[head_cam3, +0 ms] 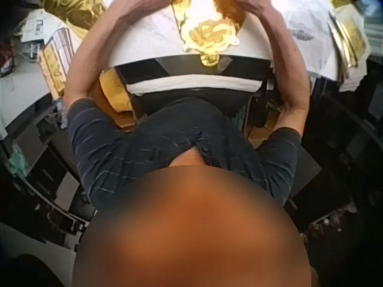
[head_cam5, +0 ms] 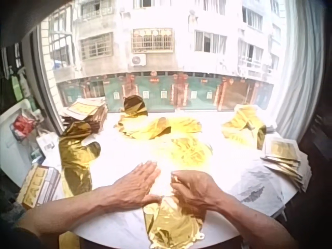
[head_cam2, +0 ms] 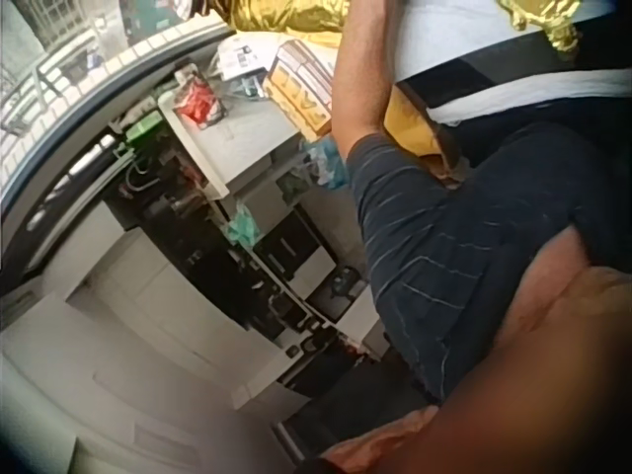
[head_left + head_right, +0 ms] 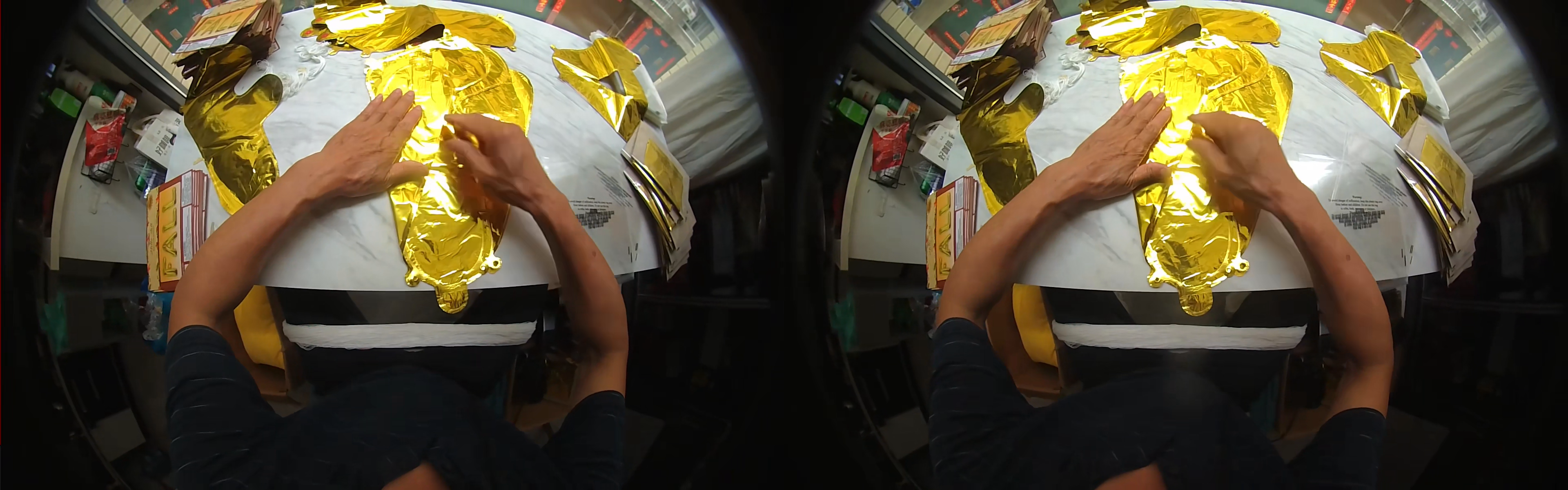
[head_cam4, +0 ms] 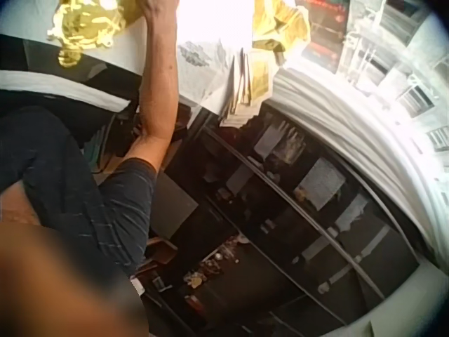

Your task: Folding a gold foil balloon and placing it inside a plastic sleeve with a cardboard backing.

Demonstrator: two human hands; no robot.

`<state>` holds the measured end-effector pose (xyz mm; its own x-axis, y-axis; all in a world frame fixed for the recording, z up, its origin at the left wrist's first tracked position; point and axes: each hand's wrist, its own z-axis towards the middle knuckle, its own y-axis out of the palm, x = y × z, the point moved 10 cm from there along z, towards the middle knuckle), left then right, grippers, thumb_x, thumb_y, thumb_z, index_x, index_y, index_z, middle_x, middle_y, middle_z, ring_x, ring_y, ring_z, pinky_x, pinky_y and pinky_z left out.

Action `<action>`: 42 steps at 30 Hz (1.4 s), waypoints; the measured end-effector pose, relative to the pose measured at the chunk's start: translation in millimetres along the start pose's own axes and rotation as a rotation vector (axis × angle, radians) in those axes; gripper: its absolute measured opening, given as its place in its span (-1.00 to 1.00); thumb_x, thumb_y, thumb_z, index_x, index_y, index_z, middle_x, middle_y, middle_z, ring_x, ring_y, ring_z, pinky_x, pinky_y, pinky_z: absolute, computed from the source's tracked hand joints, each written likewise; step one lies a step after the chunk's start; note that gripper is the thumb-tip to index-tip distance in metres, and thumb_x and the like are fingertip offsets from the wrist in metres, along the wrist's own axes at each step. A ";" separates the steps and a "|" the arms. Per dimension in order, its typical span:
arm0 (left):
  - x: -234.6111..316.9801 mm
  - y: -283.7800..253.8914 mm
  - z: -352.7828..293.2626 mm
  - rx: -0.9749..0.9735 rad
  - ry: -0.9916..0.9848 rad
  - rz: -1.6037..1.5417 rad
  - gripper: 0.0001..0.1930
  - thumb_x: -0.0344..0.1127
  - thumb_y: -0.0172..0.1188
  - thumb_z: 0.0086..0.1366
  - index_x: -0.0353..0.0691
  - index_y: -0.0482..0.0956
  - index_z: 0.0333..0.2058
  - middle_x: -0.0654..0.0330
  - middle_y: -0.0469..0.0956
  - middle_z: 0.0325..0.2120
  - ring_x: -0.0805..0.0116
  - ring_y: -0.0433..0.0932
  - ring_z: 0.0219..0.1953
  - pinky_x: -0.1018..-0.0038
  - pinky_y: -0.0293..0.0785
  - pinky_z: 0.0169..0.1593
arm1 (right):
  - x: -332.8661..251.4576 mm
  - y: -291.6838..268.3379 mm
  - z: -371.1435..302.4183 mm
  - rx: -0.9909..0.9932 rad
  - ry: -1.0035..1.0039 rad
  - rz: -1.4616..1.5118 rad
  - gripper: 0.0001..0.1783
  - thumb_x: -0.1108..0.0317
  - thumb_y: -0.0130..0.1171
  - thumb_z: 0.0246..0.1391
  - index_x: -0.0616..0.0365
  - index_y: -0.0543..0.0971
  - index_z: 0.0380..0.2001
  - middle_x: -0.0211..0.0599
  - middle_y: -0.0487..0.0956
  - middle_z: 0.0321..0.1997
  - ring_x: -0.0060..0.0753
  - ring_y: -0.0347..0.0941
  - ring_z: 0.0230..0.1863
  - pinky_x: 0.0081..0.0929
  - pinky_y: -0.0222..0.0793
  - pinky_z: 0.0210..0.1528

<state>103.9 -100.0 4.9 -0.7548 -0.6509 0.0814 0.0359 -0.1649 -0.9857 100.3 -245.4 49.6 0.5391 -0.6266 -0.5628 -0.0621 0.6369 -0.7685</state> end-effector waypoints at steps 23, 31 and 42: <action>9.5 -11.7 -0.6 0.084 0.003 -0.103 -0.11 0.29 0.02 0.46 -0.43 0.17 0.41 -0.40 0.03 0.45 -0.31 -0.05 0.53 0.03 -0.14 0.57 | 188.2 -64.6 76.7 -0.021 0.907 0.128 -0.48 -0.01 0.60 0.00 0.33 0.71 -0.42 -0.21 0.67 -0.42 -0.39 0.60 -0.46 -0.33 0.45 -0.47; 6.4 -11.9 -5.6 0.162 0.007 -0.125 -0.12 0.29 0.01 0.47 -0.44 0.23 0.40 -0.39 0.11 0.42 -0.28 0.01 0.52 0.05 -0.12 0.57 | 135.1 -52.6 118.2 -0.162 0.717 -0.062 -0.75 0.30 0.40 -0.05 0.12 0.57 -0.67 -0.46 0.48 -0.66 -0.59 0.26 -0.71 -0.47 0.12 -0.69; 5.8 -12.2 -4.8 0.138 0.000 -0.108 -0.11 0.32 -0.03 0.47 -0.42 0.21 0.41 -0.38 0.09 0.43 -0.29 -0.01 0.53 0.04 -0.14 0.57 | 28.8 15.3 165.9 -0.372 0.573 -0.140 -0.75 0.40 0.22 0.06 0.47 0.63 -0.47 0.01 0.69 -0.45 -0.14 0.74 -0.47 -0.26 0.68 -0.50</action>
<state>95.9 -98.2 16.7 -0.7594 -0.6236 0.1858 0.0438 -0.3339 -0.9416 254.2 -179.2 72.1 0.0406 -0.8950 -0.4442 -0.3628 0.4010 -0.8412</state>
